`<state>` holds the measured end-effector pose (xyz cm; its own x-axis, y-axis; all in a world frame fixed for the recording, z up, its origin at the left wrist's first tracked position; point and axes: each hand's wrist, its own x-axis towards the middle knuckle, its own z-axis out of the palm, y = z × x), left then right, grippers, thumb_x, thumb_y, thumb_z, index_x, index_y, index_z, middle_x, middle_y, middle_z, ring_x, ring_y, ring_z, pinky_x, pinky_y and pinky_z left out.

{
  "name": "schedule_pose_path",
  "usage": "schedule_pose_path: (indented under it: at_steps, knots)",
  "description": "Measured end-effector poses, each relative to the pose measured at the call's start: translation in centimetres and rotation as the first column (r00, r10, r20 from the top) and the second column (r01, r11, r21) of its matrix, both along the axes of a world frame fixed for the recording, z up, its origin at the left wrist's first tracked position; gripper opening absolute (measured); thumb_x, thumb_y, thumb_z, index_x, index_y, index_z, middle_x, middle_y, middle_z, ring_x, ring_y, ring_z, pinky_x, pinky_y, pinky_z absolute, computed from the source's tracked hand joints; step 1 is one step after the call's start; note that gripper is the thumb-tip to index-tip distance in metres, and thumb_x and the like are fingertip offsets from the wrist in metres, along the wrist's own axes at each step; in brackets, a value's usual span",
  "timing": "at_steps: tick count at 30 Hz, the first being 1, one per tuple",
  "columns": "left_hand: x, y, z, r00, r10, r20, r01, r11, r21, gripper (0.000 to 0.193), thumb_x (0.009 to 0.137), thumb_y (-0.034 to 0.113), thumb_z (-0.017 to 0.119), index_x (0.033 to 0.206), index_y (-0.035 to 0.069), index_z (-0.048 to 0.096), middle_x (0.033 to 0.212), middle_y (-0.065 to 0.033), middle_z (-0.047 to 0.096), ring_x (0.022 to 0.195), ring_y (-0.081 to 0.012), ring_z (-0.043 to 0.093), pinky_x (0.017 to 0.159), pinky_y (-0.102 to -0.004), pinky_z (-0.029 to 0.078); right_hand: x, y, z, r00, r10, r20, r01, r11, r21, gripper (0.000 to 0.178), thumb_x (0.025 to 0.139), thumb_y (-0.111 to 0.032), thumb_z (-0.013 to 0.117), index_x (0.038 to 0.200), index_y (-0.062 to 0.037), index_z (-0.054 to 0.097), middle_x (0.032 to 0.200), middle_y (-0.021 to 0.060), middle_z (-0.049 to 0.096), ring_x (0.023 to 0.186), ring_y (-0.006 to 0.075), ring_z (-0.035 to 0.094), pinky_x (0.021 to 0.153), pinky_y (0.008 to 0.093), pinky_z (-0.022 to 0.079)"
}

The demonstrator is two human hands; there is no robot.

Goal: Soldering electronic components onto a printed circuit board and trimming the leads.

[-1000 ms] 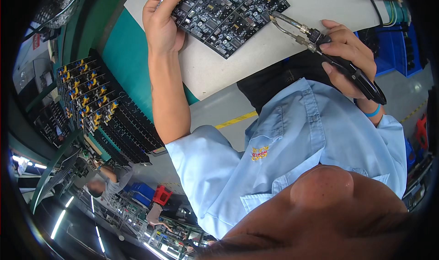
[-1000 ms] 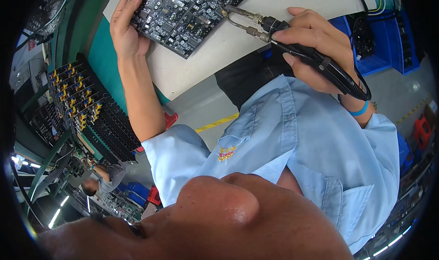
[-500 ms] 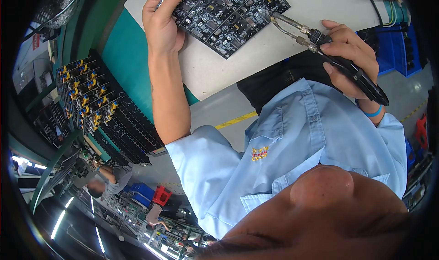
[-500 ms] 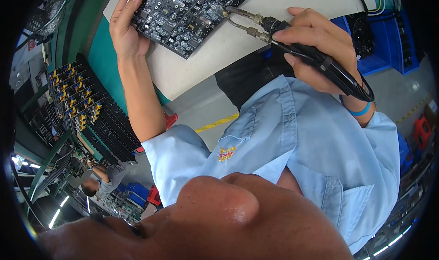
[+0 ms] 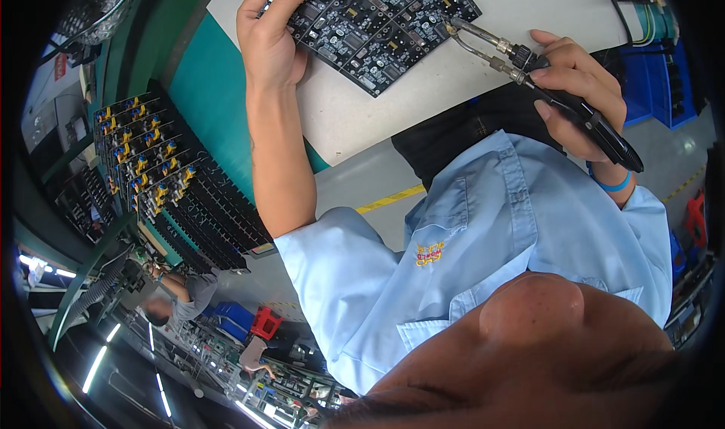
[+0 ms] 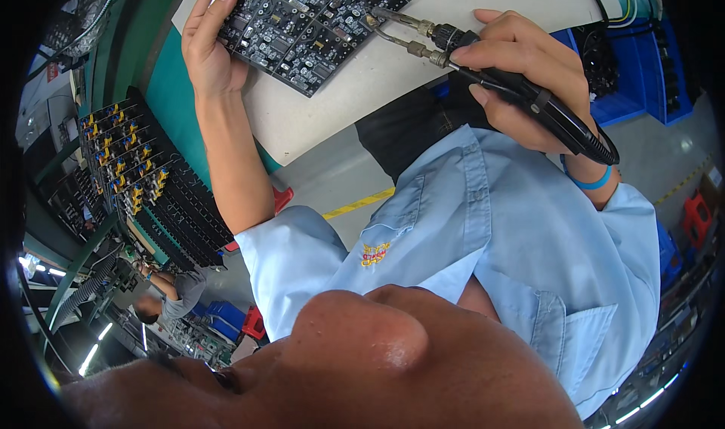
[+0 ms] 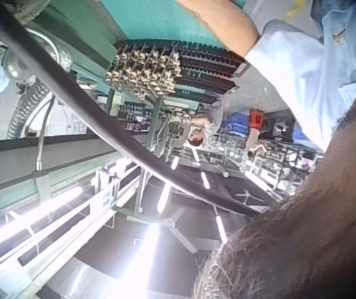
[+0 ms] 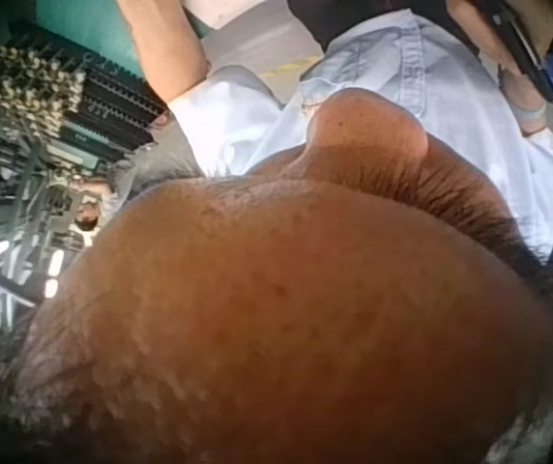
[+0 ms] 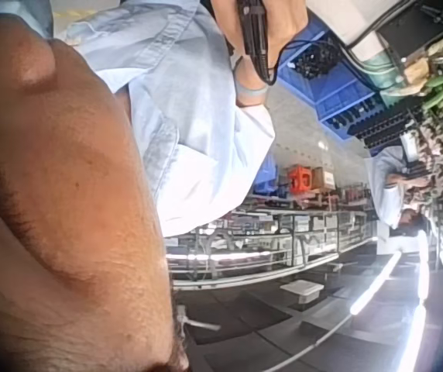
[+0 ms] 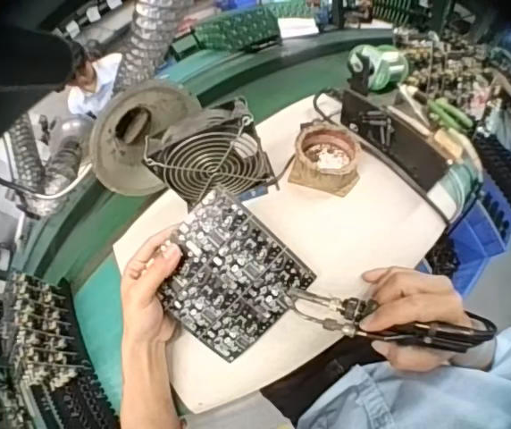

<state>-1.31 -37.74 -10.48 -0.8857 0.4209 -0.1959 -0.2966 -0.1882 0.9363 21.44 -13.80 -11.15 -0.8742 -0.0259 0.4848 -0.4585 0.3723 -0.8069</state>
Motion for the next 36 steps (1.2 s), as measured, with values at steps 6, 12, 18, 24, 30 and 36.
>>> schedule_pose_path:
  at_steps: [6, 12, 18, 24, 30, 36]
  knots:
    - [0.1, 0.0, 0.0, 1.000, -0.001, -0.006, 0.001, 1.000, 0.001, 0.038, 0.089, 0.004, 0.061, 0.126, -0.007, 0.061, 0.105, -0.0154, 0.072, 0.080, -0.0167, 0.068, 0.071, -0.0218, 0.053, -0.1, 0.1, 0.1, 1.000, 0.002, 0.008, -0.002, 1.000, 0.012, 0.036, 0.069, 0.004, 0.068, 0.105, 0.0009, 0.071, 0.085, 0.0116, 0.062, 0.078, 0.0240, 0.058, 0.105, 0.0495, 0.047]
    - [0.1, 0.0, 0.0, 1.000, -0.005, -0.007, 0.005, 1.000, 0.001, 0.039, 0.089, 0.004, 0.061, 0.126, -0.007, 0.061, 0.105, -0.0152, 0.072, 0.080, -0.0166, 0.068, 0.071, -0.0219, 0.053, -0.1, 0.1, 0.1, 1.000, 0.006, 0.011, -0.006, 1.000, 0.013, 0.036, 0.069, 0.004, 0.068, 0.105, 0.0013, 0.071, 0.085, 0.0118, 0.063, 0.077, 0.0241, 0.058, 0.105, 0.0494, 0.048]
    - [-0.2, 0.0, -0.3, 1.000, -0.003, 0.012, 0.003, 1.000, 0.006, 0.038, 0.089, 0.004, 0.061, 0.126, -0.007, 0.061, 0.105, -0.0154, 0.072, 0.081, -0.0167, 0.068, 0.071, -0.0217, 0.054, -0.1, 0.6, 0.0, 1.000, -0.003, -0.023, 0.001, 0.999, -0.047, 0.038, 0.068, 0.004, 0.068, 0.105, 0.0019, 0.071, 0.085, 0.0121, 0.063, 0.078, 0.0244, 0.058, 0.104, 0.0491, 0.049]
    - [-0.1, -0.3, -0.2, 0.999, 0.000, 0.034, 0.000, 1.000, 0.008, 0.038, 0.090, 0.003, 0.061, 0.126, -0.007, 0.061, 0.106, -0.0158, 0.072, 0.082, -0.0169, 0.068, 0.071, -0.0216, 0.054, -0.6, 3.2, -0.4, 0.976, -0.212, -0.043, 0.216, 0.971, 0.105, 0.043, 0.076, -0.001, 0.068, 0.119, 0.0010, 0.065, 0.112, 0.0213, 0.064, 0.106, 0.0356, 0.063, 0.104, 0.0489, 0.048]
    - [-0.2, 0.2, -0.1, 0.999, 0.012, 0.050, -0.012, 1.000, -0.002, 0.038, 0.089, 0.004, 0.061, 0.126, -0.007, 0.061, 0.107, -0.0162, 0.072, 0.082, -0.0177, 0.069, 0.072, -0.0229, 0.054, -2.7, 3.7, -3.2, 0.787, -0.562, 0.253, 0.602, 0.791, -0.115, 0.049, 0.080, -0.005, 0.071, 0.127, 0.0020, 0.059, 0.113, 0.0184, 0.063, 0.103, 0.0290, 0.061, 0.093, 0.0376, 0.049]
    - [-0.2, -0.1, -0.3, 1.000, -0.007, 0.023, 0.007, 1.000, 0.012, 0.038, 0.090, 0.005, 0.062, 0.126, -0.007, 0.061, 0.106, -0.0158, 0.072, 0.081, -0.0181, 0.068, 0.072, -0.0235, 0.054, -0.3, 1.6, -0.1, 0.978, -0.208, -0.025, 0.208, 0.978, 0.016, 0.042, 0.076, -0.002, 0.070, 0.117, 0.0016, 0.065, 0.100, 0.0179, 0.065, 0.090, 0.0313, 0.062, 0.093, 0.0432, 0.051]
